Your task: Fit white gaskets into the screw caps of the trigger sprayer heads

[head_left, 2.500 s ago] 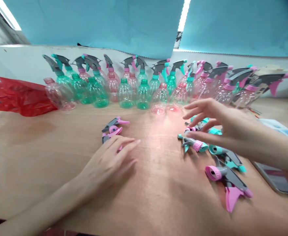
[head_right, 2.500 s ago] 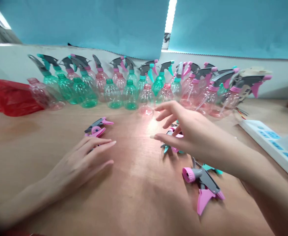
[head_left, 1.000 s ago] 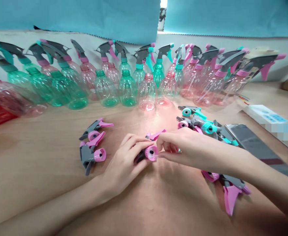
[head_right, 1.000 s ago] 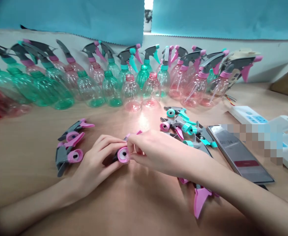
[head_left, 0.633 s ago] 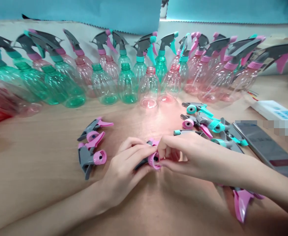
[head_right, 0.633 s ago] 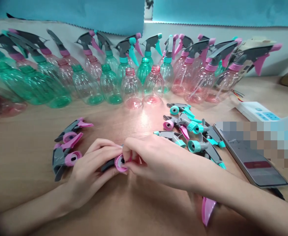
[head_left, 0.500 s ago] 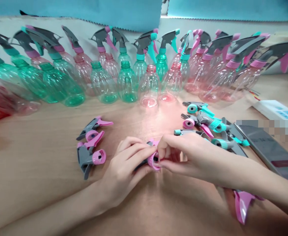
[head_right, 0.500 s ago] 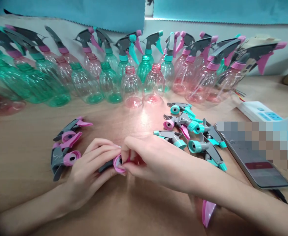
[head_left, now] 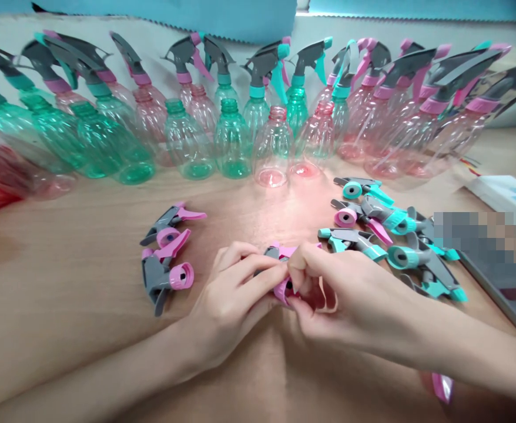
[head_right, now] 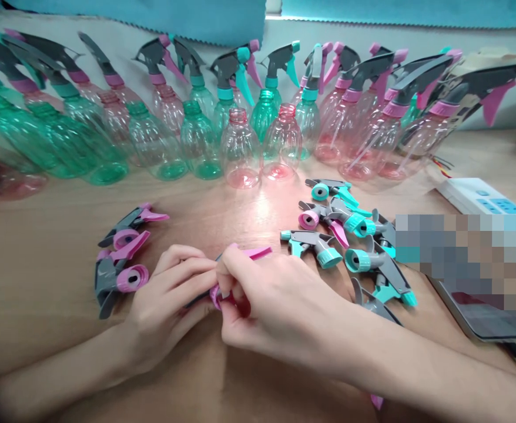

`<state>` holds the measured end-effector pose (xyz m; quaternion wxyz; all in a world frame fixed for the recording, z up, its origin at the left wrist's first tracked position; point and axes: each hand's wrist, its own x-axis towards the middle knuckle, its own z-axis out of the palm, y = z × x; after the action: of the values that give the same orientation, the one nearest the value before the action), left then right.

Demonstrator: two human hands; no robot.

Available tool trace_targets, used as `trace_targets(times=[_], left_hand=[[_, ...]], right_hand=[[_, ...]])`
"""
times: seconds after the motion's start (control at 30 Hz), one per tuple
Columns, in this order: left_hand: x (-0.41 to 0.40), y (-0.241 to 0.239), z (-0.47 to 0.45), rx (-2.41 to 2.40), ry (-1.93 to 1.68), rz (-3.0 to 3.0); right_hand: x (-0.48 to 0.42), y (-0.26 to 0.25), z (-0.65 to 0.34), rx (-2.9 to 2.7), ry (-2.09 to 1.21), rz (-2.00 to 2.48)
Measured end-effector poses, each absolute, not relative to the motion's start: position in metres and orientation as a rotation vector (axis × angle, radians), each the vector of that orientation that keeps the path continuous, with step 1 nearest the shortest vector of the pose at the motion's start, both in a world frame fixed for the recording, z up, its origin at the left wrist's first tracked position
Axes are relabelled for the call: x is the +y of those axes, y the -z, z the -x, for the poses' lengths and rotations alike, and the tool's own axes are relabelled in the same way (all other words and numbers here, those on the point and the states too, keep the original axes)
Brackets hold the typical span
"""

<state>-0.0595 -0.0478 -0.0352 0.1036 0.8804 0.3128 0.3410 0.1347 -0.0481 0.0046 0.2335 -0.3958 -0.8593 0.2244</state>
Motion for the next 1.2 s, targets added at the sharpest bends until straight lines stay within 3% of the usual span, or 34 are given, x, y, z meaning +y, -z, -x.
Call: trace_targets(times=[0.13, 0.33, 0.67, 1.2], left_hand=[[-0.047, 0.035, 0.059, 0.922, -1.012, -2.573], [-0.047, 0.037, 0.058, 0.931, -1.012, -2.584], [-0.046, 0.034, 0.057, 0.939, -1.008, -2.598], [-0.048, 0.035, 0.060, 0.949, -0.983, -2.484]], right_hand=[[-0.051, -0.004, -0.134, -2.400, -0.369, 1.023], [-0.048, 0.001, -0.131, -2.391, -0.337, 1.157], [-0.054, 0.005, -0.126, -2.415, 0.058, 0.982], [-0.054, 0.003, -0.125, -2.371, 0.000, 1.001]])
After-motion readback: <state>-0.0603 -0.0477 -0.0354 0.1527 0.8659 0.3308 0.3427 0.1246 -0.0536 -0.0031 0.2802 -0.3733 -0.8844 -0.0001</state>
